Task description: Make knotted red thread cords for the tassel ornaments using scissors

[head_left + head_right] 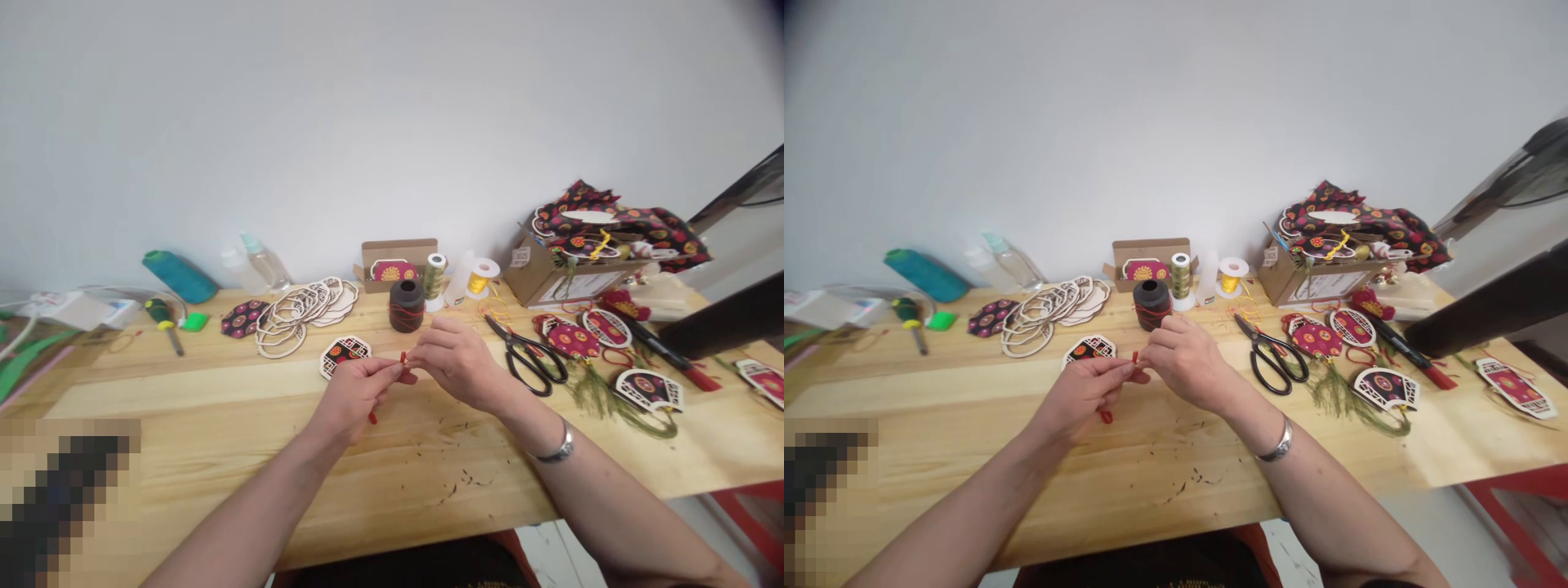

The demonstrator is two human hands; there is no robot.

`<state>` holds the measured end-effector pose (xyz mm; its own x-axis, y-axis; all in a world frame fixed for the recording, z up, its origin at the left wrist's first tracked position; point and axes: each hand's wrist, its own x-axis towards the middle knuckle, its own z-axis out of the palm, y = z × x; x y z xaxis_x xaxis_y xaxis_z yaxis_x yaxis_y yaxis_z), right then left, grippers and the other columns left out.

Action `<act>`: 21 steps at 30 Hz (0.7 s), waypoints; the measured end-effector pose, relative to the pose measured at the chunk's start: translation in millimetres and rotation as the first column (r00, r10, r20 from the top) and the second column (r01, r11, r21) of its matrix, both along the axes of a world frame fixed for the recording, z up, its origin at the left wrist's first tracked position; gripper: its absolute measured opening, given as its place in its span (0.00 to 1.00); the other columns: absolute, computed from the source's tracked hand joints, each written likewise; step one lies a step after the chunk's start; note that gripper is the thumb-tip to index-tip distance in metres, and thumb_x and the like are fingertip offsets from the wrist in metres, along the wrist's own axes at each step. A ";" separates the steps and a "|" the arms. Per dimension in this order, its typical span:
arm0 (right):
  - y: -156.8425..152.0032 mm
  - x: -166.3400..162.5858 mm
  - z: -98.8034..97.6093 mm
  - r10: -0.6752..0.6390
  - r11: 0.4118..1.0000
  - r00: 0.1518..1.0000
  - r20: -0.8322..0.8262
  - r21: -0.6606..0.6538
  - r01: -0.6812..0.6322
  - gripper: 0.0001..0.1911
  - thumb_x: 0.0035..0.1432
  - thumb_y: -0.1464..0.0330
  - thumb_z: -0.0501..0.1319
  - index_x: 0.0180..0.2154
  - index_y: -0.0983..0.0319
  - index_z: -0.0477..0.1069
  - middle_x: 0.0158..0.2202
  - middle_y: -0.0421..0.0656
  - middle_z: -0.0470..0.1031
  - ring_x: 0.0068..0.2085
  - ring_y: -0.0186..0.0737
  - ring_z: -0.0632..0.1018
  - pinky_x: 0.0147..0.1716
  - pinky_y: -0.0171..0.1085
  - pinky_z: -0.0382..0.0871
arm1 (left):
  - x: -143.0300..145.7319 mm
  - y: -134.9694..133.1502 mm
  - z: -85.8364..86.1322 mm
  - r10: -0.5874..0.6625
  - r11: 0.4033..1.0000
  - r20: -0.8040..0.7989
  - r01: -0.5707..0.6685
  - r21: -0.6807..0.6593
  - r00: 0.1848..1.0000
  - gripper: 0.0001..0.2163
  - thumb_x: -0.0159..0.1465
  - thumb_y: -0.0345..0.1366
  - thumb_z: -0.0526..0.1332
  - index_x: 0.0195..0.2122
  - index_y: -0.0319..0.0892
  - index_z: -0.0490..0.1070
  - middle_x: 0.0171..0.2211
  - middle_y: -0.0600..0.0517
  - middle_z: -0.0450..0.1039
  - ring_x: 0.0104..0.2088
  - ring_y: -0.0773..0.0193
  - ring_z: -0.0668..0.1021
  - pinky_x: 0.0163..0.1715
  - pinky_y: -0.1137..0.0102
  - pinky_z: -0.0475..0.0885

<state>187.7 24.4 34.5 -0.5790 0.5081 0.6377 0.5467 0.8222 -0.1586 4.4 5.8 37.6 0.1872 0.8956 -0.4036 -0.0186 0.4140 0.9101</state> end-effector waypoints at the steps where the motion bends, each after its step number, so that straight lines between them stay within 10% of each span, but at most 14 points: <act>1: -0.2 -0.3 -0.6 0.003 1.000 1.000 -0.010 -0.017 -0.003 0.14 0.67 0.71 0.55 0.30 0.64 0.75 0.27 0.44 0.76 0.29 0.36 0.68 0.29 0.36 0.60 | -0.2 0.0 0.1 0.001 1.000 0.006 -0.001 -0.006 1.000 0.17 0.45 0.44 0.72 0.29 0.35 0.81 0.27 0.44 0.81 0.16 0.78 0.55 0.15 0.76 0.46; 10: 2.9 11.6 0.0 -0.009 0.916 0.994 -0.110 -0.399 -0.036 0.13 0.60 0.72 0.64 0.47 0.68 0.73 0.31 0.43 0.76 0.31 0.35 0.74 0.30 0.33 0.66 | -5.0 1.4 1.0 -0.043 0.998 -0.032 0.044 0.046 0.999 0.14 0.47 0.44 0.69 0.25 0.36 0.79 0.22 0.52 0.75 0.15 0.78 0.55 0.13 0.77 0.48; 21: 3.9 13.3 1.1 0.189 0.851 0.951 -0.246 -0.442 -0.284 0.08 0.63 0.72 0.61 0.43 0.63 0.77 0.36 0.44 0.73 0.35 0.34 0.75 0.33 0.34 0.70 | -8.4 1.8 -10.0 -0.277 0.958 -0.088 0.282 0.049 0.957 0.11 0.54 0.41 0.65 0.29 0.38 0.81 0.24 0.51 0.76 0.15 0.75 0.58 0.13 0.75 0.55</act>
<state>201.0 28.3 35.6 -0.6144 0.6350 0.4682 0.2662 0.7256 -0.6346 -4.0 7.7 27.6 0.4029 0.8354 -0.3739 0.1637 0.3361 0.9275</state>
